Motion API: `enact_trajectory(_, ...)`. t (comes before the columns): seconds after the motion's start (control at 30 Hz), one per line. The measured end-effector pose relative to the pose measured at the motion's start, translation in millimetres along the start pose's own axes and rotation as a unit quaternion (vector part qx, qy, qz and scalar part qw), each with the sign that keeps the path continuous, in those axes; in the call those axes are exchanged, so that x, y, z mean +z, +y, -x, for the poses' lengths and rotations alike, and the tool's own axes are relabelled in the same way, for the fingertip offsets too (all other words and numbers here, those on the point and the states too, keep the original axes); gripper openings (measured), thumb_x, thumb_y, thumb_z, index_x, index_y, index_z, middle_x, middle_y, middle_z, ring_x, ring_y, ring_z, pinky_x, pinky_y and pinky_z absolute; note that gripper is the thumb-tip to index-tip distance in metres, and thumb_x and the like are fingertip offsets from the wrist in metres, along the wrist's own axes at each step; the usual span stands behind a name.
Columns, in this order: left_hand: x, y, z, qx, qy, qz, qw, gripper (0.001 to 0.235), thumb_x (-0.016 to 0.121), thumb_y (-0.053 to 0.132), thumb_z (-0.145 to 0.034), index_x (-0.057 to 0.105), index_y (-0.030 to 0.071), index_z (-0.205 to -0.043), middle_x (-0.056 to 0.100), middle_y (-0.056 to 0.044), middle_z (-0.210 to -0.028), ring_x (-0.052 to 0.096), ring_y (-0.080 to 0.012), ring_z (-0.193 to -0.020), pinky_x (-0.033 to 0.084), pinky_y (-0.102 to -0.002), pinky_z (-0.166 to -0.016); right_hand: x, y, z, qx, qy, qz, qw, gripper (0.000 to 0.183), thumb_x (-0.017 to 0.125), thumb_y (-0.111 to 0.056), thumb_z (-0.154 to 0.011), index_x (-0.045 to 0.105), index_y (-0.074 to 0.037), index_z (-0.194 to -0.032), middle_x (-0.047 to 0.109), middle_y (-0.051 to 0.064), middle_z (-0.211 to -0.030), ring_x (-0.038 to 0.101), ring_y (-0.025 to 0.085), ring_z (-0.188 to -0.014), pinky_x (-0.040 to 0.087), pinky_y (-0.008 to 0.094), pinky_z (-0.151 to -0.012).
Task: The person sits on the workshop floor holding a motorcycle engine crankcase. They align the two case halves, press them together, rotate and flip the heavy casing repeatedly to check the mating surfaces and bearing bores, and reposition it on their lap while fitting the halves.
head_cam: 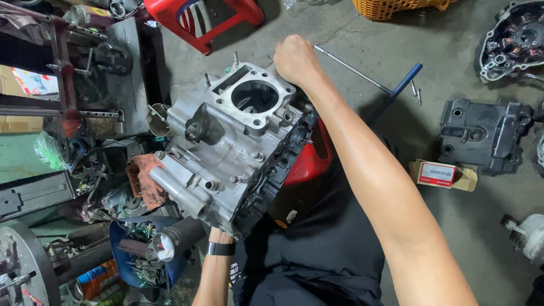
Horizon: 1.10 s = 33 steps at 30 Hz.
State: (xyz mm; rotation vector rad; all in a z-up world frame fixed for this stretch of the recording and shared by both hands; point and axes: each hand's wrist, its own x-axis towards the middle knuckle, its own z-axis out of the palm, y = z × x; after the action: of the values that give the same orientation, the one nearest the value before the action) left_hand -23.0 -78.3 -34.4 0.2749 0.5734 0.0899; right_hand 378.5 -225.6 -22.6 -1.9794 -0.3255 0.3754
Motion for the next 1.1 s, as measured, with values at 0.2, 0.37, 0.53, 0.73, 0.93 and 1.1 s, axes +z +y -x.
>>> enact_trajectory(0.2,-30,4,-8,0.028,0.040,-0.038,0.998,0.043,0.044,0.039,-0.106,0.049,0.004,-0.129,0.056,-0.016,-0.130,0.053,-0.0334,-0.126,0.044,-0.048,-0.113,1,0,0,-0.006,0.001,-0.003,1.000,0.036,0.060,-0.023,-0.096,0.071,0.010,-0.089,0.066,0.036,-0.098,0.064,0.051,-0.101,0.050,0.052,-0.091)
enact_trajectory(0.37,-71,14,-6,0.053,0.071,-0.067,0.994,0.045,0.043,0.037,-0.106,0.048,0.002,-0.134,0.056,-0.017,-0.131,0.052,-0.0328,-0.126,0.045,-0.047,-0.112,1,1,1,-0.006,0.007,-0.009,1.000,0.037,0.060,-0.025,-0.095,0.071,0.010,-0.089,0.065,0.037,-0.097,0.064,0.051,-0.100,0.051,0.052,-0.090)
enact_trajectory(0.53,-86,23,3,0.092,0.084,-0.082,0.989,0.047,0.043,0.035,-0.105,0.047,0.001,-0.137,0.056,-0.018,-0.132,0.052,-0.0323,-0.125,0.046,-0.046,-0.111,1,1,0,-0.037,0.018,0.003,0.999,0.038,0.059,-0.025,-0.096,0.071,0.010,-0.087,0.065,0.037,-0.097,0.063,0.052,-0.102,0.050,0.054,-0.092)
enact_trajectory(0.73,-62,31,43,0.125,0.237,-0.221,0.938,0.051,0.052,0.038,-0.103,0.051,0.005,-0.143,0.062,-0.011,-0.132,0.062,-0.0251,-0.116,0.055,-0.043,-0.102,4,7,-2,-0.029,0.052,0.031,0.998,0.040,0.057,-0.027,-0.098,0.071,0.011,-0.094,0.065,0.038,-0.100,0.062,0.053,-0.103,0.049,0.056,-0.092)
enact_trajectory(0.93,48,37,65,0.135,0.377,-0.270,0.876,0.056,0.048,0.048,-0.102,0.057,0.004,-0.136,0.070,-0.010,-0.120,0.070,-0.0228,-0.102,0.057,-0.038,-0.086,-7,-9,6,0.010,0.050,0.035,0.998,0.040,0.057,-0.028,-0.098,0.071,0.008,-0.103,0.065,0.037,-0.102,0.063,0.050,-0.106,0.049,0.053,-0.094)
enact_trajectory(1.1,119,45,86,0.421,0.235,-0.450,0.751,0.054,0.041,0.041,-0.109,0.049,-0.002,-0.139,0.058,-0.013,-0.136,0.058,-0.0242,-0.129,0.046,-0.039,-0.110,-9,-7,6,0.041,0.048,0.047,0.997,0.038,0.058,-0.029,-0.100,0.073,0.006,-0.100,0.067,0.033,-0.101,0.064,0.049,-0.105,0.048,0.051,-0.092)
